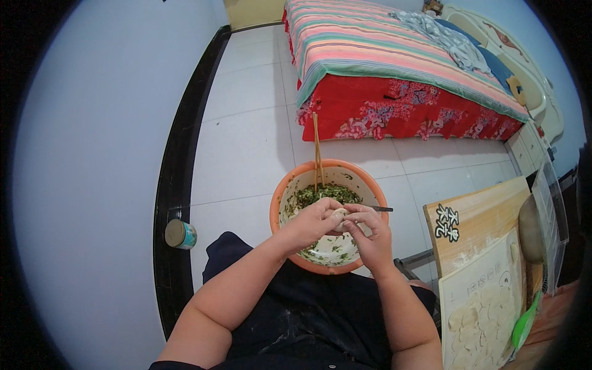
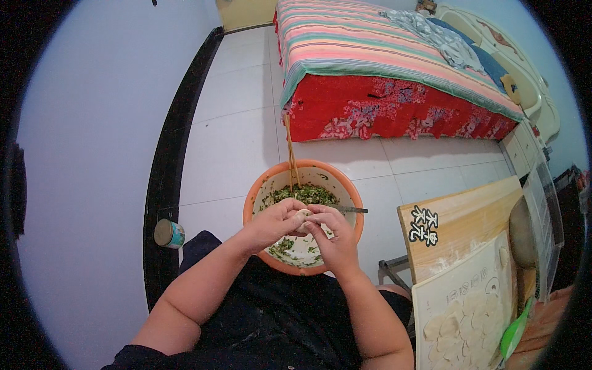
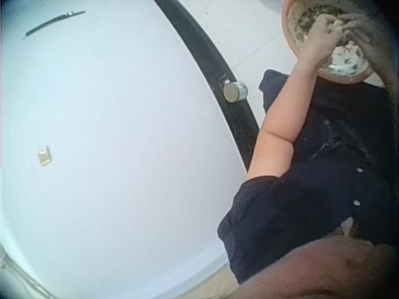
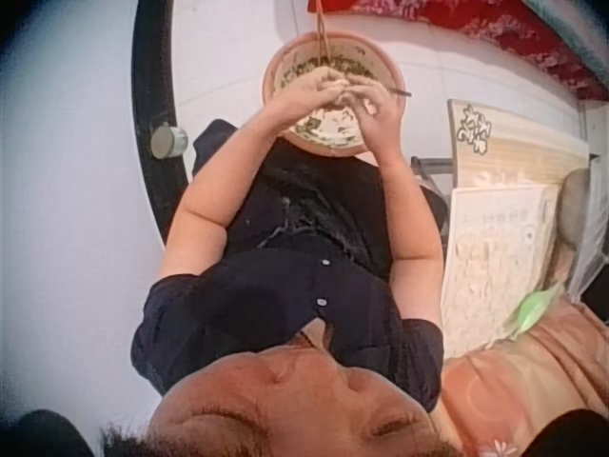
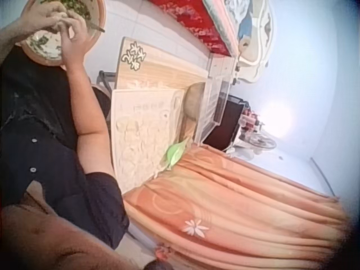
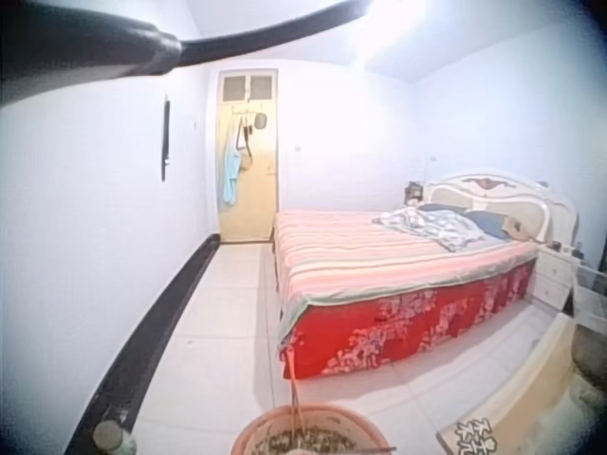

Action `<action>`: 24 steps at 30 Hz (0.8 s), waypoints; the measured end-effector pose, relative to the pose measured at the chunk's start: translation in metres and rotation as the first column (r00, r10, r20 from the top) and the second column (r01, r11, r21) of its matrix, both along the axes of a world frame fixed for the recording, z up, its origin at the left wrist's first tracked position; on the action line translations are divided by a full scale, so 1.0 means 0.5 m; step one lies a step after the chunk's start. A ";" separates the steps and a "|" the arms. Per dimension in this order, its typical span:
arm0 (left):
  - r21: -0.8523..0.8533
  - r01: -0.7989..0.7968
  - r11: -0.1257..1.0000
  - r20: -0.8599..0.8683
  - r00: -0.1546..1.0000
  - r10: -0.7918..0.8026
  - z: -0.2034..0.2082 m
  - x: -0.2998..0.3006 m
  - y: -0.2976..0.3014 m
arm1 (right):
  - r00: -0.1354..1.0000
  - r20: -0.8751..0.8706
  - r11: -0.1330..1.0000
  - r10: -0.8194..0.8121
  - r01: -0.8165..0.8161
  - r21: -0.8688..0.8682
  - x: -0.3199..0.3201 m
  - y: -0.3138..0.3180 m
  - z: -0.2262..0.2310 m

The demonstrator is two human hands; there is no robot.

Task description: The person sits on the floor and prepares dumplings by hand. They pick up a round dough wrapper, scoop a green vegetable filling onto it using a spoon, and fold the wrapper to seal the dumpling before placing it on a wooden board.

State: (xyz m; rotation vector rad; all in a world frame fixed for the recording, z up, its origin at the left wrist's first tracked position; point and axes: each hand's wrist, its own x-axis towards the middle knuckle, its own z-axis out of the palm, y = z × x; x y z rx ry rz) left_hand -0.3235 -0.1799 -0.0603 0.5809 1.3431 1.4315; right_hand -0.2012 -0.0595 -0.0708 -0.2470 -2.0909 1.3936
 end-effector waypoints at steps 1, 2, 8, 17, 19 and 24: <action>0.007 -0.016 1.000 0.020 1.000 0.016 -0.005 0.002 0.003 | 1.000 0.017 0.999 -0.008 0.009 -0.043 0.002 0.001 -0.002; 0.015 -0.028 0.999 0.039 0.999 0.028 -0.009 0.005 0.007 | 0.999 0.033 0.996 -0.020 0.023 -0.084 0.004 0.003 -0.004; 0.063 0.122 0.990 -0.363 0.927 -0.092 0.005 0.017 0.006 | 0.995 0.054 0.996 -0.089 0.088 0.018 0.010 -0.001 0.020; 0.241 -0.113 0.964 -0.056 0.990 0.130 0.026 0.021 0.004 | 0.983 -0.162 0.996 -0.089 0.087 -0.022 0.018 0.008 0.014; 0.250 -0.112 0.962 -0.071 0.988 0.134 0.026 0.025 0.005 | 0.981 -0.162 0.992 -0.106 0.116 0.054 0.016 0.005 0.022; 0.209 -0.089 0.974 -0.193 0.972 0.131 0.034 0.032 0.004 | 0.982 -0.143 0.991 -0.123 0.130 0.043 0.019 0.005 0.027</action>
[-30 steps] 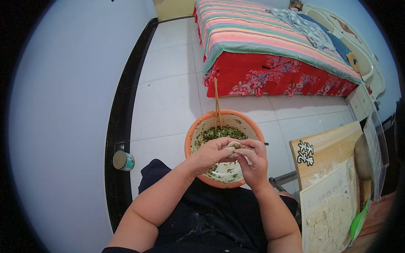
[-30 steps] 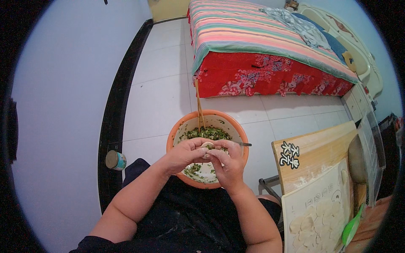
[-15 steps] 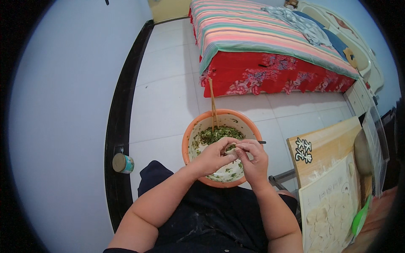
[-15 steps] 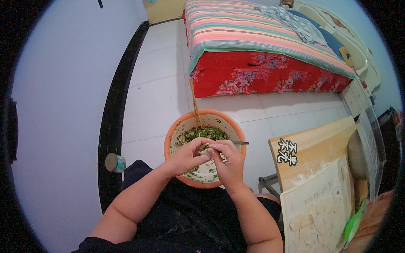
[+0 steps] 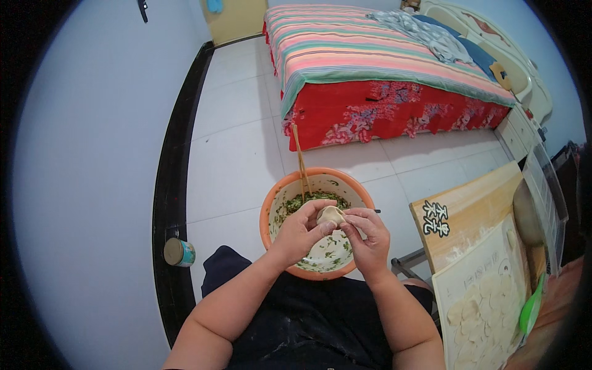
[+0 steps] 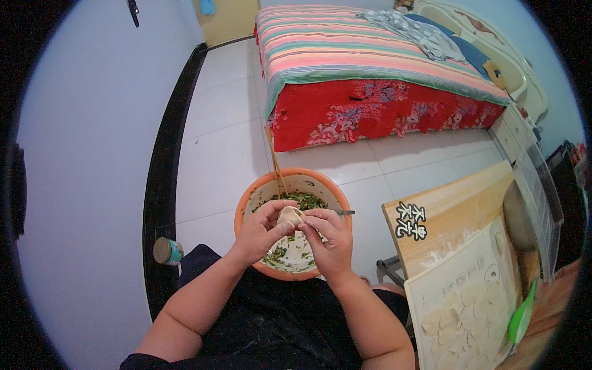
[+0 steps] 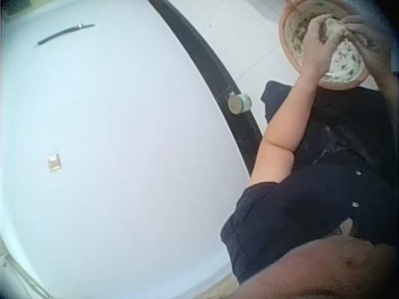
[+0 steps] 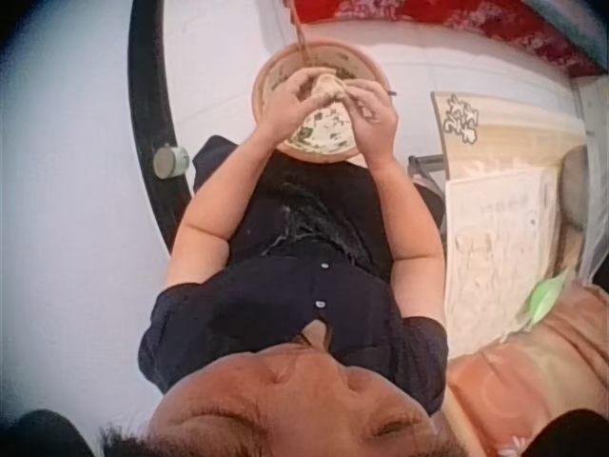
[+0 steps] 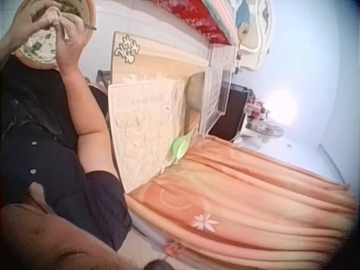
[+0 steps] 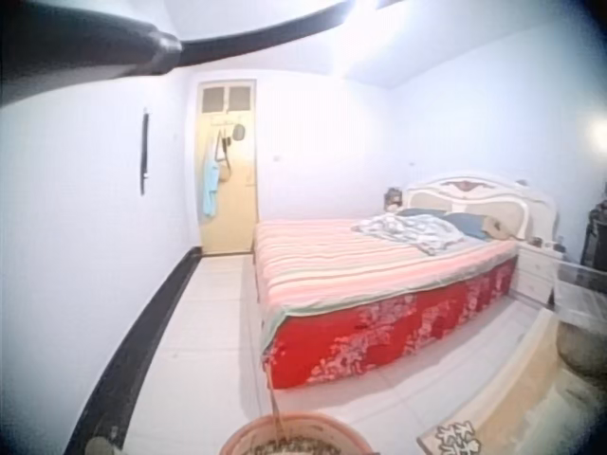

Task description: The person sits on the floor and prepares dumplings by hand. They pick up a round dough wrapper, scoop a green vegetable filling onto it using a spoon, and fold the wrapper to seal the dumpling before placing it on a wooden board.

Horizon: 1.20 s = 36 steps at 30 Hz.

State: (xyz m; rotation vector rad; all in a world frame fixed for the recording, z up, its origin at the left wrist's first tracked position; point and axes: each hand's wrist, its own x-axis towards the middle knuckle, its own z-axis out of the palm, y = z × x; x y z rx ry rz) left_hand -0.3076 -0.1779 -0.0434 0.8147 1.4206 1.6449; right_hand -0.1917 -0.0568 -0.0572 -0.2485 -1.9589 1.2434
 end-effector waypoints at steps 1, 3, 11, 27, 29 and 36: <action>0.005 0.004 1.000 0.009 1.000 -0.004 -0.002 0.000 0.001 | 1.000 -0.006 1.000 0.003 -0.003 -0.010 0.000 0.001 0.000; 0.013 0.010 1.000 0.026 1.000 -0.011 -0.008 0.000 0.001 | 1.000 -0.006 0.999 -0.003 0.003 0.032 0.001 0.002 0.001; 0.113 -0.021 0.993 0.142 0.990 0.005 -0.005 -0.001 0.001 | 0.997 0.039 0.920 0.074 -0.053 -0.388 0.004 0.002 0.008; 0.129 0.034 0.991 0.066 0.997 -0.043 0.000 0.003 -0.001 | 0.994 0.050 0.987 -0.097 0.090 0.134 0.012 0.013 0.034; 0.121 0.020 0.992 0.051 0.998 -0.026 -0.002 0.004 -0.002 | 0.997 0.020 0.980 -0.073 0.068 0.189 0.010 0.014 0.039; 0.089 0.049 0.995 -0.046 0.998 -0.045 -0.003 0.007 -0.001 | 1.000 0.009 0.938 -0.006 0.003 0.346 0.018 0.026 0.034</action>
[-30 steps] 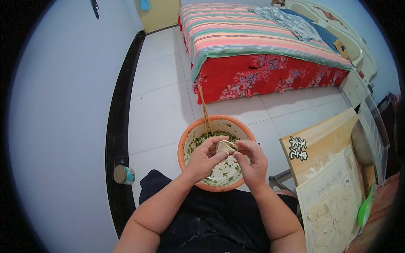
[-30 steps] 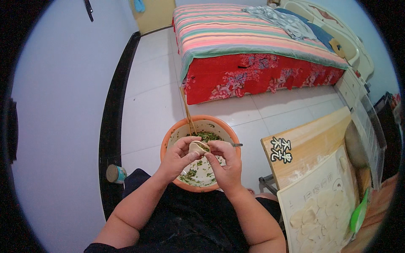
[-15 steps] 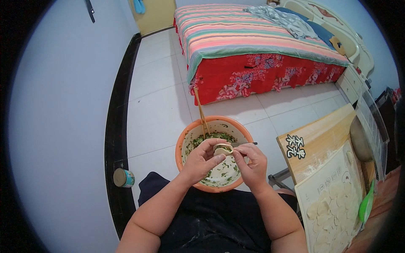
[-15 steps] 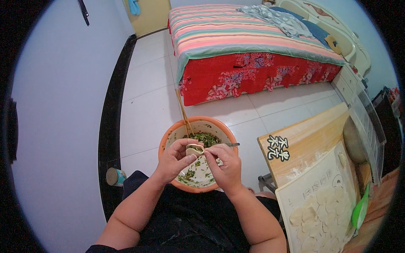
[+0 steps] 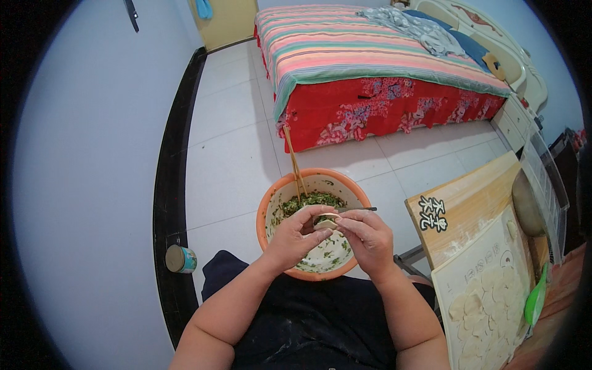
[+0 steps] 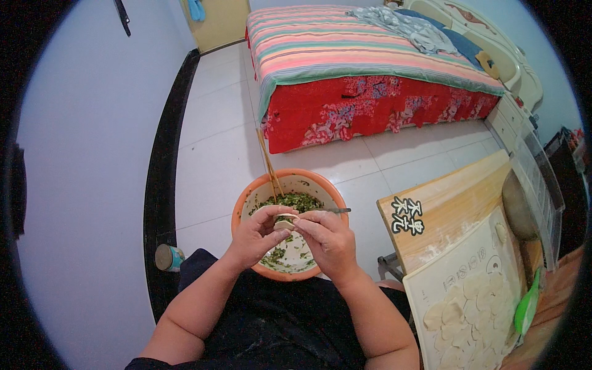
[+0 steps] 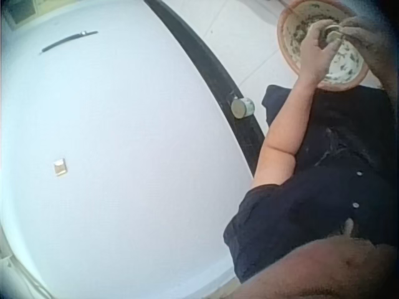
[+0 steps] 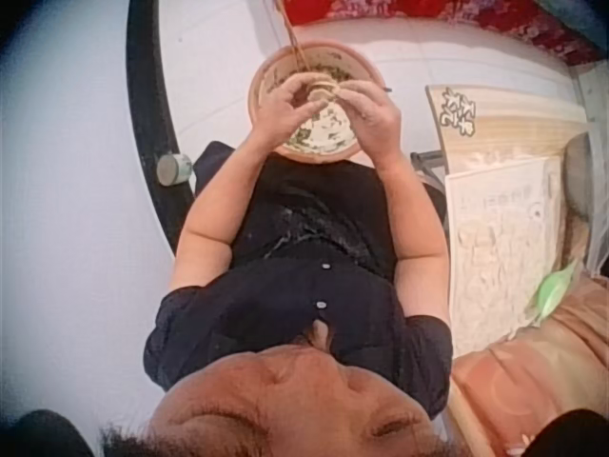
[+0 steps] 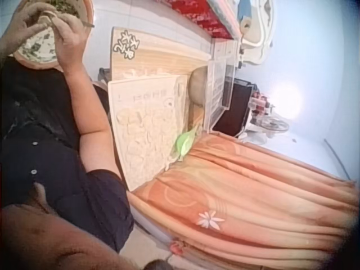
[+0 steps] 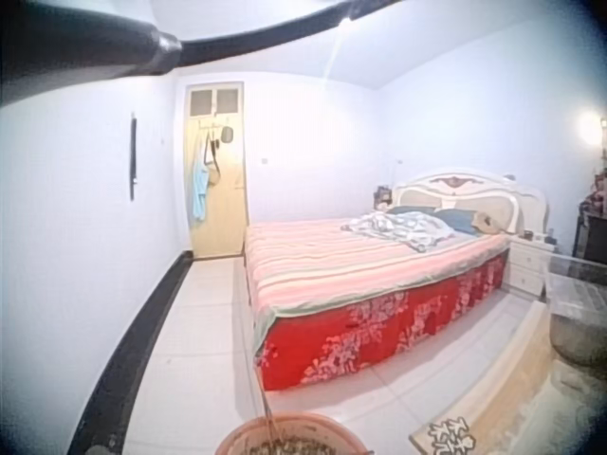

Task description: The person sits on the floor and prepares dumplings by hand. They pick up a round dough wrapper, scoop a green vegetable filling onto it using a spoon, and fold the wrapper to seal the dumpling before placing it on a wooden board.

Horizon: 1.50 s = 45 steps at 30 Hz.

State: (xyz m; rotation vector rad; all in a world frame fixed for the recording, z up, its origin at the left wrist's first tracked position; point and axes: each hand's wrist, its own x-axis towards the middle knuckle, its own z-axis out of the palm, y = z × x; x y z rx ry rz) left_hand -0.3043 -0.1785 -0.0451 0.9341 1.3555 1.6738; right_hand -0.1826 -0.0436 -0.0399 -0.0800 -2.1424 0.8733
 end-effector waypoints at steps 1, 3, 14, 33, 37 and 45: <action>-0.015 0.008 1.000 -0.004 1.000 -0.008 0.001 -0.001 0.000 | 1.000 0.001 1.000 -0.004 0.004 0.006 0.000 0.000 -0.001; -0.046 0.022 0.999 -0.013 1.000 -0.022 0.002 -0.003 -0.002 | 0.999 0.005 0.998 -0.036 0.036 -0.047 0.001 -0.004 0.001; -0.139 -0.039 0.989 -0.348 0.937 -0.013 -0.001 -0.006 -0.004 | 0.999 0.034 0.999 0.010 -0.011 0.042 -0.001 -0.002 0.007; 0.004 -0.074 0.997 -0.515 0.855 0.066 -0.002 -0.001 -0.005 | 0.990 0.138 0.970 0.033 0.002 -0.243 0.003 -0.001 0.006; 0.040 -0.051 0.998 -0.526 0.848 0.065 -0.004 0.000 -0.001 | 0.991 0.133 0.972 0.023 0.009 -0.233 0.004 0.003 -0.001; -0.017 -0.037 0.999 -0.500 0.866 0.024 0.003 0.000 0.001 | 0.975 0.218 0.933 0.053 0.029 -0.359 0.006 -0.009 0.013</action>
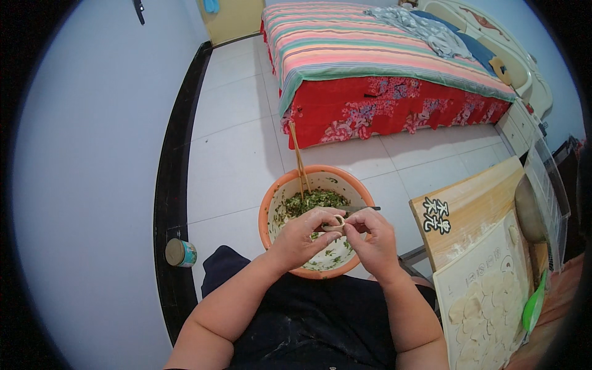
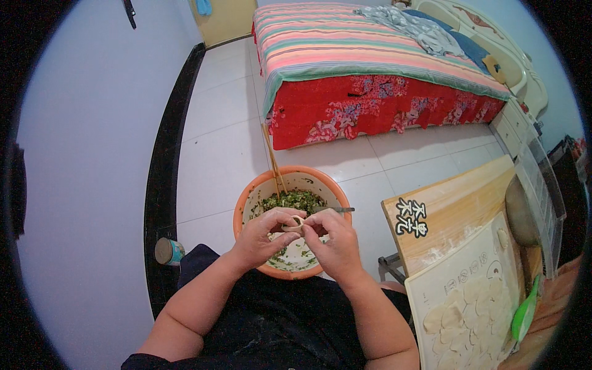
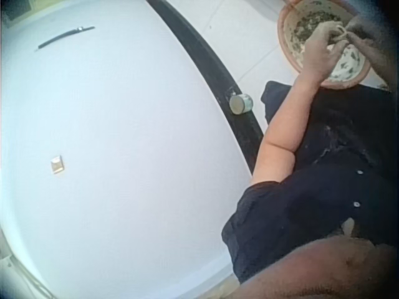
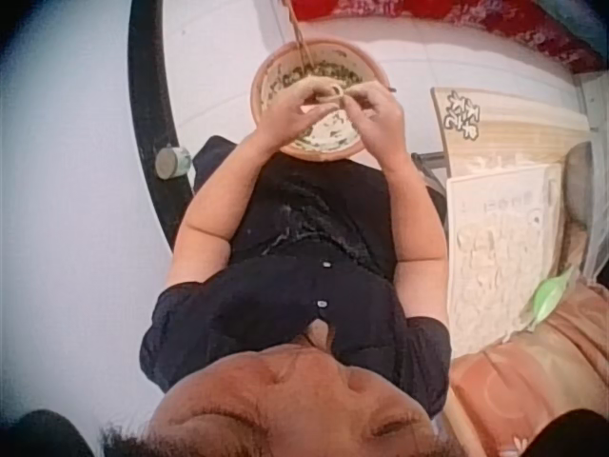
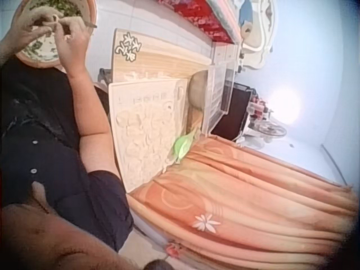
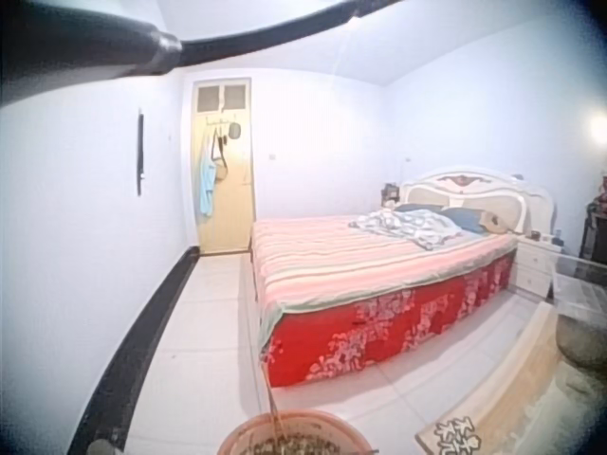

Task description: The person sits on the floor and prepares dumplings by hand. They pick up a round dough wrapper, scoop a green vegetable filling onto it using a spoon, and fold the wrapper to seal the dumpling before placing it on a wooden board.

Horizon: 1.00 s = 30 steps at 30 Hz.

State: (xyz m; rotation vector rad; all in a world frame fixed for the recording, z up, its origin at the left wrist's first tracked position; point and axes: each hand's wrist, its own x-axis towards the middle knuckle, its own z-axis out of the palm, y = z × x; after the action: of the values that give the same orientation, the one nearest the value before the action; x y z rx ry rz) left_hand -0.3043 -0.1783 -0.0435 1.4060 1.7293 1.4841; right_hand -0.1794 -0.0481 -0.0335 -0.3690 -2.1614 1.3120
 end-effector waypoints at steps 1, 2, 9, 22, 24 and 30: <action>0.026 -0.012 1.000 0.000 1.000 0.012 -0.001 0.001 0.002 | 1.000 0.020 0.999 -0.009 0.009 -0.038 0.000 -0.002 -0.001; 0.050 -0.028 0.998 -0.001 1.000 0.028 -0.001 0.003 0.002 | 1.000 0.014 0.999 -0.012 0.013 -0.032 -0.001 -0.001 -0.002; -0.069 0.000 0.998 -0.221 0.975 -0.015 0.004 -0.004 0.002 | 0.994 -0.102 0.987 -0.025 0.041 0.157 -0.002 0.012 -0.019; -0.049 0.081 0.996 0.637 0.771 -0.031 -0.012 0.008 0.016 | 0.984 -0.151 0.810 -0.093 -0.013 -0.586 -0.007 -0.014 -0.048; -0.020 0.053 0.998 0.629 0.777 -0.028 -0.022 0.005 0.015 | 0.983 -0.152 0.886 -0.101 0.019 -0.463 -0.008 -0.015 -0.041; -0.111 0.063 0.992 0.493 0.870 0.000 -0.012 0.002 0.010 | 0.992 -0.114 0.993 -0.057 0.044 -0.112 -0.007 0.005 -0.037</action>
State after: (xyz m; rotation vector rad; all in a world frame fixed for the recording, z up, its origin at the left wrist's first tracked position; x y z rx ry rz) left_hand -0.3035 -0.1734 -0.0495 0.8813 1.4350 1.5227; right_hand -0.1827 -0.0454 -0.0522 -0.3789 -1.9766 1.3922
